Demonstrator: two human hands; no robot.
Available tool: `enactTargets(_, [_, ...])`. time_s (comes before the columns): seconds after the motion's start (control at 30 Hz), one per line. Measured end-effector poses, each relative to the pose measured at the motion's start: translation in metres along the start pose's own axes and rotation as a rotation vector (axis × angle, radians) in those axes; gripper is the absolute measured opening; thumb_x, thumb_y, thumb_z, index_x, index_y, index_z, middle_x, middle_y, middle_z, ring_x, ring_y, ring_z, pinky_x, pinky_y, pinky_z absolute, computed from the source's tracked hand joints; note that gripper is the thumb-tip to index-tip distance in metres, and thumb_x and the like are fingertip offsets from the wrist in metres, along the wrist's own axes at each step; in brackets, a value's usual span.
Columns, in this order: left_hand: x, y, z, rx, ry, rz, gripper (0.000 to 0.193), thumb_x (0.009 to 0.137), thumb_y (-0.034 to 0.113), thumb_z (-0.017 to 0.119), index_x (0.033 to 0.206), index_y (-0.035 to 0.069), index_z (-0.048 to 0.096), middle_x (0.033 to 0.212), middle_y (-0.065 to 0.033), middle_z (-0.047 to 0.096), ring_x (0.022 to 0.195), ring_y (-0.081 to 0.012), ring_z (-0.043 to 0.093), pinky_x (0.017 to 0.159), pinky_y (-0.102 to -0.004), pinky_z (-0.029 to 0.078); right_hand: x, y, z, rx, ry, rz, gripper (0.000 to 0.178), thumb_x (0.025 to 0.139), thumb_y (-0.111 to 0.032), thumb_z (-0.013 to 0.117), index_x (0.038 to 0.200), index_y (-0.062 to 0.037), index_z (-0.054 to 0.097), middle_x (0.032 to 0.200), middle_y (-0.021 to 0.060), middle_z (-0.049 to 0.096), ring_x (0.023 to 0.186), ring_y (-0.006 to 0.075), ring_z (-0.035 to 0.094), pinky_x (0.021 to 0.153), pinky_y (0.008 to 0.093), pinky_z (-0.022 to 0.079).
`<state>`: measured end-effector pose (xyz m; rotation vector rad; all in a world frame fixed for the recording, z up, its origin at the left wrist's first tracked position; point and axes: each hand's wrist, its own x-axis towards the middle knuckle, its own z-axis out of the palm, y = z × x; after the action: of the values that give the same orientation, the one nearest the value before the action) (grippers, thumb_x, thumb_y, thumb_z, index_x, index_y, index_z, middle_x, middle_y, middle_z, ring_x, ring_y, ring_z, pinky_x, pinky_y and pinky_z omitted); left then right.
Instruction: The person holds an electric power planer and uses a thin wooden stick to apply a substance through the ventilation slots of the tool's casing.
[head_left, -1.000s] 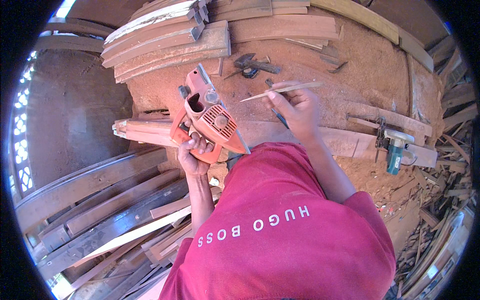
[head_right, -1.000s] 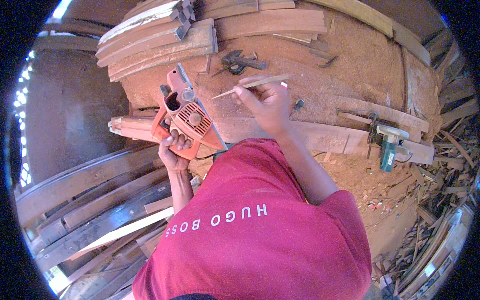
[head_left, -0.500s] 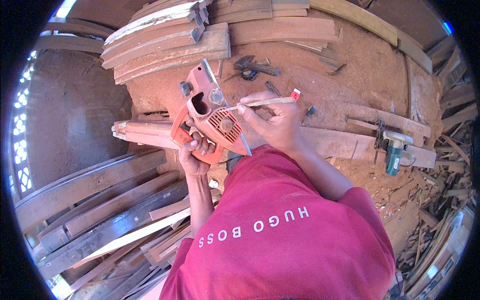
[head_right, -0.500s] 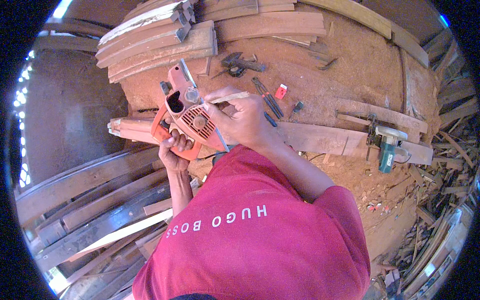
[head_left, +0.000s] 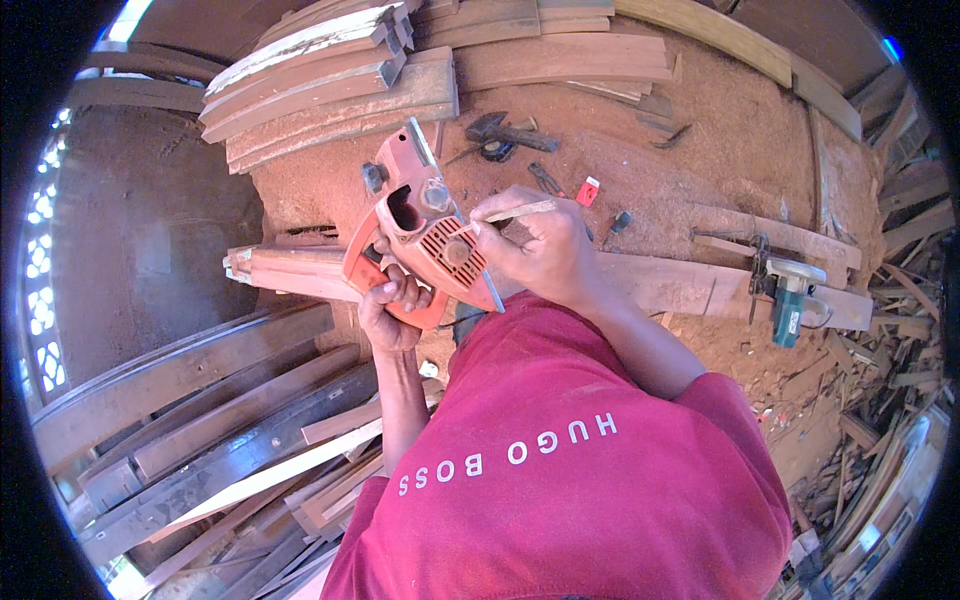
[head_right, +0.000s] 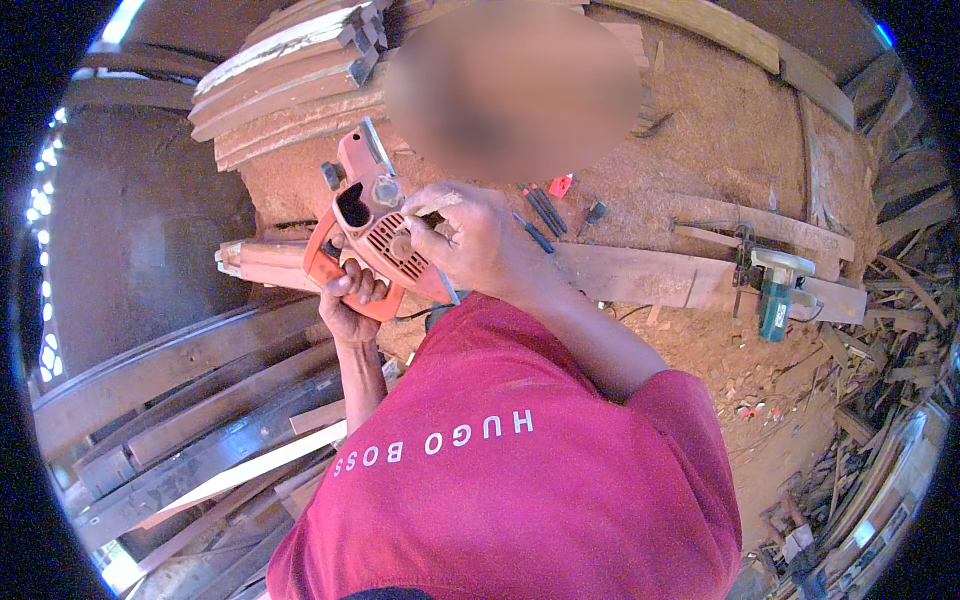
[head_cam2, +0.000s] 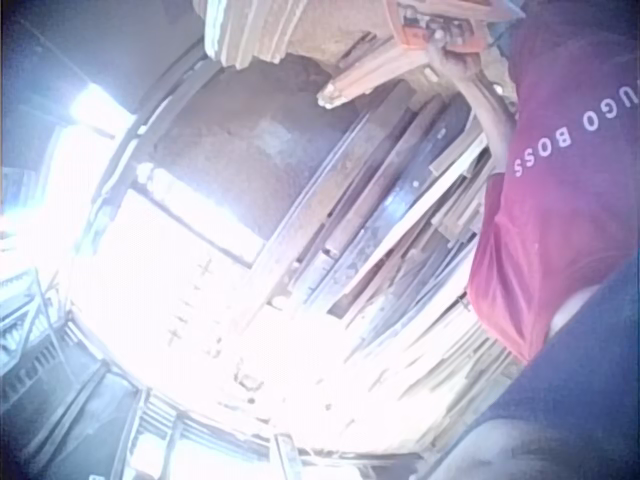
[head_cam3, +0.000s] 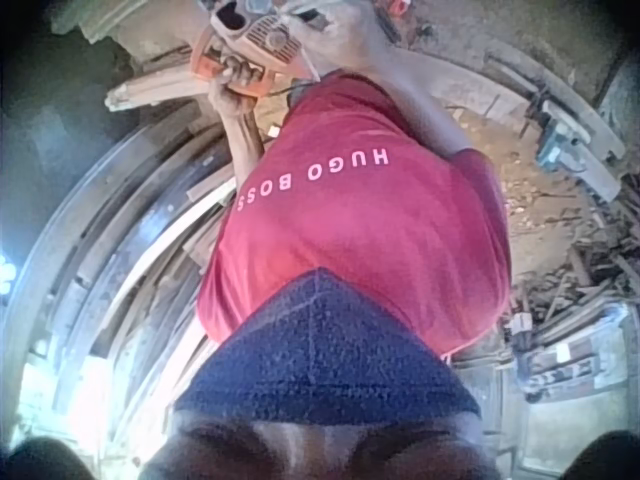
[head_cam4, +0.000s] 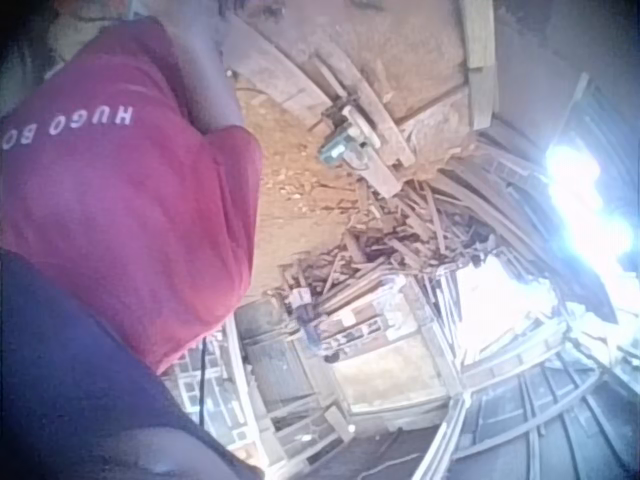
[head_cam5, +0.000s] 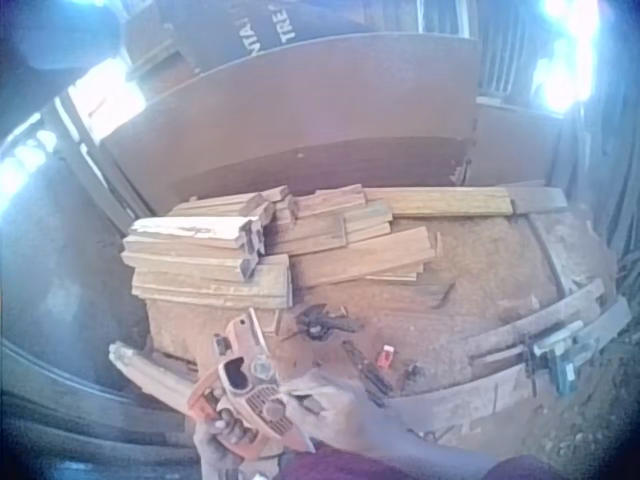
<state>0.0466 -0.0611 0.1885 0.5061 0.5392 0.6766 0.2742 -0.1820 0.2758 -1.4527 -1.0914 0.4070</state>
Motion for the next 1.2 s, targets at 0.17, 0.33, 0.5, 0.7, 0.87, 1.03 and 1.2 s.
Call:
enactTargets(0.17, [0.001,-0.002,-0.001,0.004,-0.009,0.003,0.026,0.081,0.011,0.056,0.106,0.005,0.050,0.066,0.0007,0.046,0.051,-0.0096,0.046,0.052,-0.0289,0.045,0.000,0.004,0.004,0.046,0.038,0.003,0.011,0.082,-0.003,0.072,0.092,0.0008,0.071,0.089,0.0132,0.072,0.083,0.0234,0.071,0.074,0.0330,0.054])
enactTargets(0.33, [0.001,-0.003,-0.004,0.003,0.000,0.007,0.039,0.081,0.010,0.055,0.119,0.005,0.049,0.067,0.0011,0.047,0.052,-0.0093,0.047,0.052,-0.0280,0.046,0.002,0.004,0.000,-0.011,0.006,-0.032,0.013,0.082,-0.003,0.072,0.093,0.0013,0.071,0.090,0.0132,0.071,0.084,0.0238,0.071,0.074,0.0327,0.053])
enactTargets(0.5, [0.003,-0.002,-0.009,0.020,-0.038,-0.005,0.044,0.081,0.010,0.056,0.125,0.007,0.047,0.068,0.0014,0.048,0.052,-0.0088,0.047,0.052,-0.0276,0.046,0.005,0.007,0.003,-0.020,0.029,-0.033,0.013,0.081,-0.003,0.072,0.093,0.0011,0.071,0.090,0.0133,0.071,0.084,0.0240,0.071,0.075,0.0333,0.053])
enactTargets(0.7, [0.002,-0.003,-0.007,0.008,0.002,-0.015,0.054,0.081,0.007,0.055,0.134,0.008,0.042,0.066,0.0014,0.048,0.051,-0.0090,0.047,0.052,-0.0271,0.046,0.005,0.005,0.003,0.006,0.013,-0.005,0.014,0.082,-0.005,0.072,0.094,0.0006,0.070,0.092,0.0133,0.072,0.086,0.0247,0.071,0.077,0.0340,0.053])
enactTargets(0.87, [0.001,-0.002,-0.002,0.030,-0.008,0.014,0.057,0.080,0.005,0.055,0.135,0.007,0.042,0.067,0.0013,0.049,0.050,-0.0092,0.047,0.050,-0.0273,0.046,0.005,0.009,0.004,0.014,-0.032,0.015,0.015,0.082,-0.007,0.073,0.095,0.0003,0.070,0.092,0.0133,0.072,0.086,0.0258,0.070,0.076,0.0343,0.054])
enactTargets(1.03, [0.001,-0.002,-0.003,0.031,0.003,0.009,0.059,0.079,0.004,0.056,0.136,0.006,0.041,0.068,0.0006,0.050,0.049,-0.0099,0.046,0.050,-0.0275,0.046,0.010,0.008,0.003,-0.029,-0.051,0.005,0.016,0.082,-0.009,0.073,0.094,0.0008,0.069,0.089,0.0144,0.071,0.083,0.0261,0.070,0.074,0.0349,0.054])
enactTargets(1.2, [0.000,-0.001,-0.002,0.032,0.014,0.003,0.059,0.079,0.004,0.057,0.136,0.004,0.042,0.068,-0.0001,0.049,0.050,-0.0106,0.046,0.050,-0.0286,0.046,0.014,0.004,0.002,0.015,-0.081,0.041,0.016,0.082,-0.010,0.072,0.093,0.0013,0.068,0.085,0.0150,0.070,0.077,0.0257,0.070,0.069,0.0352,0.054])
